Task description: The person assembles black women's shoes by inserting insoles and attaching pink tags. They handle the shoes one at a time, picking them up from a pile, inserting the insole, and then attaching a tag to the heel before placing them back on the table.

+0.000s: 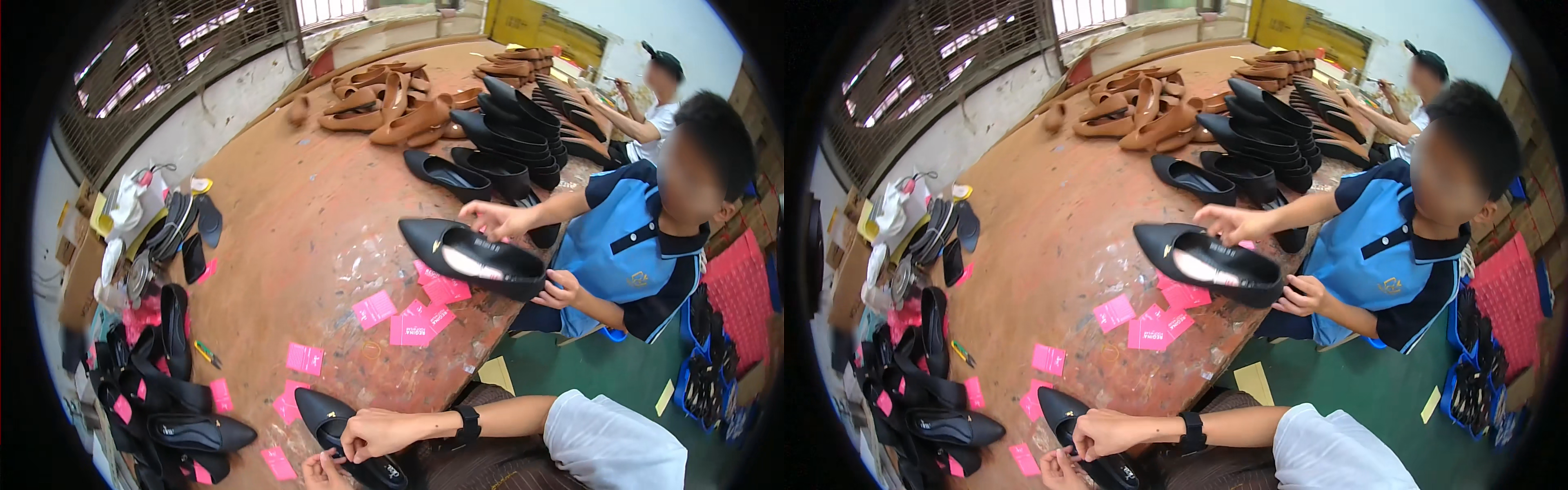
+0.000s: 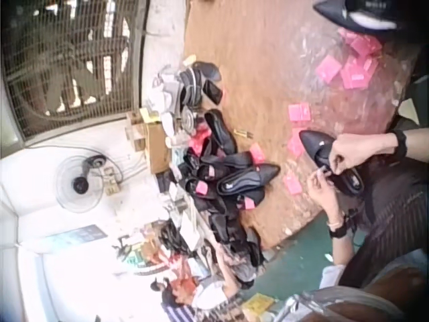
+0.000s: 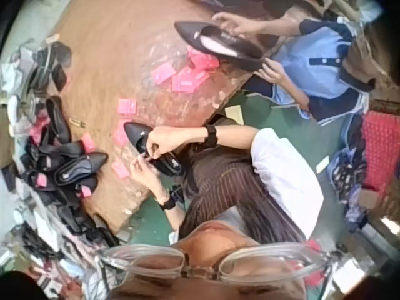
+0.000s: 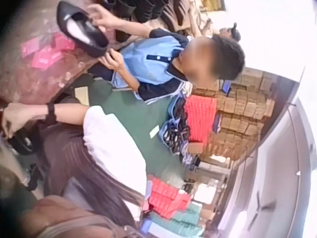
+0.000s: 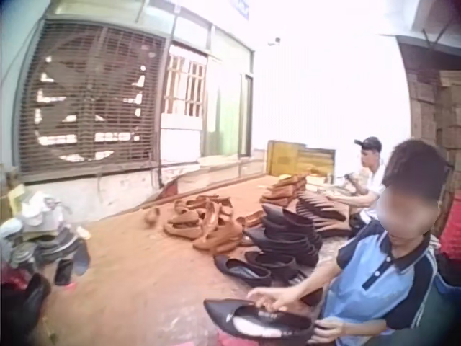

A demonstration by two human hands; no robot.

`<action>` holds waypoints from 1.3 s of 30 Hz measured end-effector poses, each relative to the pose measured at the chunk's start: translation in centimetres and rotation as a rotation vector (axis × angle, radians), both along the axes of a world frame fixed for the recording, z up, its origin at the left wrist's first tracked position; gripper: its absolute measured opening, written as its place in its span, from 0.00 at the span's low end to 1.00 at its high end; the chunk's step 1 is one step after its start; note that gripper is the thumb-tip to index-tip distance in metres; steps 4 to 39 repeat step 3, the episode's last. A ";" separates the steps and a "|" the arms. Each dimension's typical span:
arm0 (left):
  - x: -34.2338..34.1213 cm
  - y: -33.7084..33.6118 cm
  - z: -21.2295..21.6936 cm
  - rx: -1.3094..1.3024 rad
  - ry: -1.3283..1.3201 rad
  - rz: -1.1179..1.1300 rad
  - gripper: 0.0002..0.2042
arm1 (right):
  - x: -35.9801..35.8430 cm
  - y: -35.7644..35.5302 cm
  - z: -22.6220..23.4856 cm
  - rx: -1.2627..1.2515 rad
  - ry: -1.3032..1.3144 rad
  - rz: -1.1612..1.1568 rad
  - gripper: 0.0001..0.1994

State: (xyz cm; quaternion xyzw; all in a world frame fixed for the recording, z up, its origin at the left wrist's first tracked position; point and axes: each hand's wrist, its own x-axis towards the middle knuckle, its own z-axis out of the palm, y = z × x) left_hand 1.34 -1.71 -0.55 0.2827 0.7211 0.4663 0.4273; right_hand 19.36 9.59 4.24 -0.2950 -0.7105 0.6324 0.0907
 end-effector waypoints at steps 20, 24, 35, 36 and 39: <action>-6.3 -0.6 -8.5 0.075 -0.083 -0.046 0.10 | -0.3 0.6 -3.1 0.030 0.256 0.023 0.08; -6.3 -0.6 -8.5 0.075 -0.083 -0.046 0.10 | -0.3 0.6 -3.1 0.030 0.256 0.023 0.08; -6.3 -0.6 -8.5 0.075 -0.083 -0.046 0.10 | -0.3 0.6 -3.1 0.030 0.256 0.023 0.08; -6.3 -0.6 -8.5 0.075 -0.083 -0.046 0.10 | -0.3 0.6 -3.1 0.030 0.256 0.023 0.08; -6.3 -0.6 -8.5 0.075 -0.083 -0.046 0.10 | -0.3 0.6 -3.1 0.030 0.256 0.023 0.08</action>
